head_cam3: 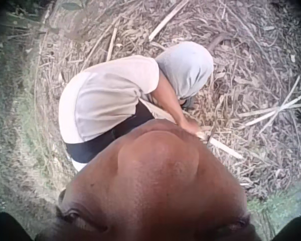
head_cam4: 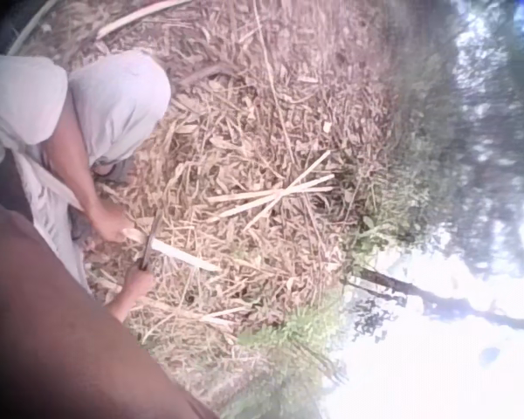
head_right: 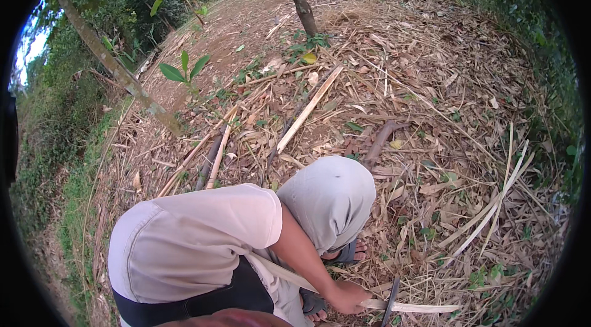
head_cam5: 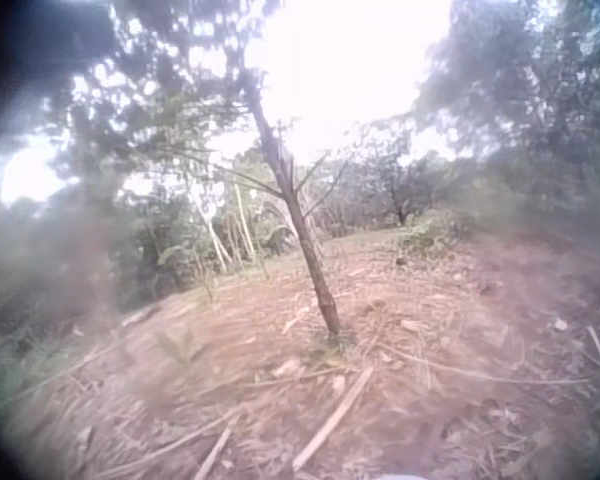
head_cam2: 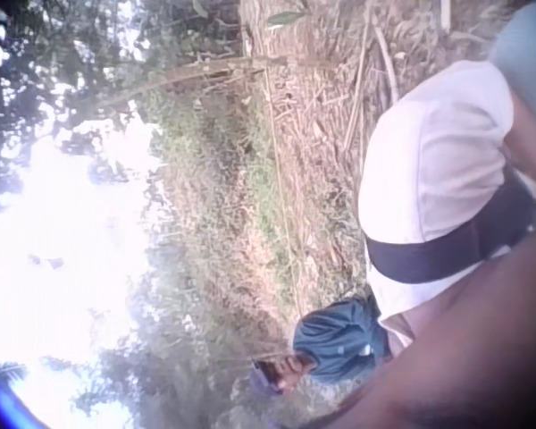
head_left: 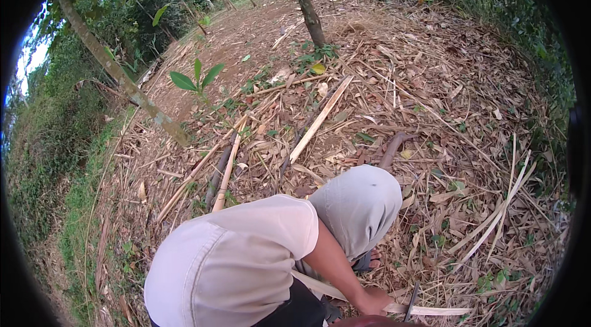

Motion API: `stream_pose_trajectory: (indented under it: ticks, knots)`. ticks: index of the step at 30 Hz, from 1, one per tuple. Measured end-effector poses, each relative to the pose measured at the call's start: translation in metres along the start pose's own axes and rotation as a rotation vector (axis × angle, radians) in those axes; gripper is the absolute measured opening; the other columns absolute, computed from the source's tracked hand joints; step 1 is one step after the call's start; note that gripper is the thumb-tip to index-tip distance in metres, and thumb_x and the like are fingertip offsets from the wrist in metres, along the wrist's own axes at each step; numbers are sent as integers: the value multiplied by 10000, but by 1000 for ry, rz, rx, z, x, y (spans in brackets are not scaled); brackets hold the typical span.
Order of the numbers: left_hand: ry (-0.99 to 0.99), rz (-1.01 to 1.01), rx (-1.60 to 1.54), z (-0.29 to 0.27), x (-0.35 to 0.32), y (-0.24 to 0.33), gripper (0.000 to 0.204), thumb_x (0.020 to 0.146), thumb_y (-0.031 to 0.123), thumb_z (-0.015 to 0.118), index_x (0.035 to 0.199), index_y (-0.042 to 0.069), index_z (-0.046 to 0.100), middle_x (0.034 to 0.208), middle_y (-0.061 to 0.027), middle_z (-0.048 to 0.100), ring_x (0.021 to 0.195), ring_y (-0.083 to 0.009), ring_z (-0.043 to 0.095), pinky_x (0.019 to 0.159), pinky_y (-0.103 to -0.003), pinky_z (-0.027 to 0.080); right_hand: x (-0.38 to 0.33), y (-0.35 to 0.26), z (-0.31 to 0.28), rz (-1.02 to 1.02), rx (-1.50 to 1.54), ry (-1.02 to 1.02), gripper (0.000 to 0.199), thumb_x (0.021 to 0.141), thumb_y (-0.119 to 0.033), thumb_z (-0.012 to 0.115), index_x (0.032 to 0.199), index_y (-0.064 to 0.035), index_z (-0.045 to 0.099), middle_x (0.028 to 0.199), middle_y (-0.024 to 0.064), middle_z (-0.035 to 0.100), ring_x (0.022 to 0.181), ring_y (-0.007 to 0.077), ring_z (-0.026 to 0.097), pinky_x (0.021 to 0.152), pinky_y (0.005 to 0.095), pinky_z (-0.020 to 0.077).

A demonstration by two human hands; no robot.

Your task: The person sits on the ground and uses a large knife to shave a long piece of bamboo, holding it with both hands and scraping the blade along its length to remove the outer layer. Another person is visible in the background performing a similar task.

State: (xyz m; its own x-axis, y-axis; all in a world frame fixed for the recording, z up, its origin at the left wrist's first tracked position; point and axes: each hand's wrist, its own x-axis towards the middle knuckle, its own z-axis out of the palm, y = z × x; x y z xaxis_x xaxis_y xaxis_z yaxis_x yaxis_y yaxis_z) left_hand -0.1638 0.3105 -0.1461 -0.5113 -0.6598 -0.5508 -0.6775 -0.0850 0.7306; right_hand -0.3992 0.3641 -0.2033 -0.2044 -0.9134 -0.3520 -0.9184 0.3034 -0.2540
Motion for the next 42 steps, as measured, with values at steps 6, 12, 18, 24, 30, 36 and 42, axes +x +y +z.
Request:
stream_pose_trajectory:
  ticks: [6, 12, 18, 24, 30, 36, 42]
  knots:
    - [-42, -2, 30, 1, 4, -4, 342, 867, 245, 583, 1019, -51, 502, 782, -225, 630, 770, -417, 652, 703, -530, 509, -1, 15, 24, -97, -12, 119, 334, 807, -343, 706, 779, -12, 735, 638, 232, 650, 588, 436, 635, 562, 514, 503]
    - [-57, 56, 46, -5, -6, 9, 316, 869, 230, 565, 972, -64, 514, 776, -229, 645, 751, -416, 660, 677, -518, 523, -5, 3, 11, -77, 17, 157, 356, 798, -343, 706, 723, 5, 712, 585, 221, 629, 525, 412, 618, 507, 497, 490]
    - [-31, 64, -15, -9, -8, 13, 273, 863, 198, 551, 919, -70, 543, 780, -240, 657, 741, -413, 664, 678, -509, 530, -6, 3, 9, -39, 40, 181, 398, 798, -353, 702, 657, 20, 688, 532, 218, 604, 461, 392, 599, 453, 480, 475]
    - [26, 109, 25, 5, -1, 7, 242, 843, 174, 559, 851, -68, 565, 729, -238, 652, 722, -418, 671, 665, -491, 546, -11, -14, 0, -37, 79, 119, 383, 820, -343, 698, 765, 36, 696, 653, 235, 643, 580, 397, 630, 560, 476, 497]
    - [-56, 116, -81, 23, 18, -2, 205, 817, 136, 565, 856, -66, 578, 698, -217, 657, 672, -399, 680, 629, -467, 556, -18, -36, -11, 5, 239, 60, 385, 845, -334, 695, 870, 50, 700, 774, 252, 678, 698, 403, 654, 665, 471, 513]
    - [-204, 87, -157, 2, 8, 20, 157, 805, 87, 565, 894, -40, 588, 669, -177, 670, 596, -339, 693, 612, -439, 569, -24, -34, -17, 59, 300, -76, 408, 849, -349, 702, 907, 55, 698, 819, 256, 689, 750, 412, 655, 717, 484, 516]
    - [-186, 113, -100, 16, 14, 22, 251, 784, 228, 669, 1001, 105, 646, 774, -178, 693, 726, -307, 719, 644, -427, 579, -26, -6, 12, 97, 277, 35, 433, 852, -370, 691, 978, 44, 695, 904, 258, 698, 802, 437, 654, 748, 506, 511]
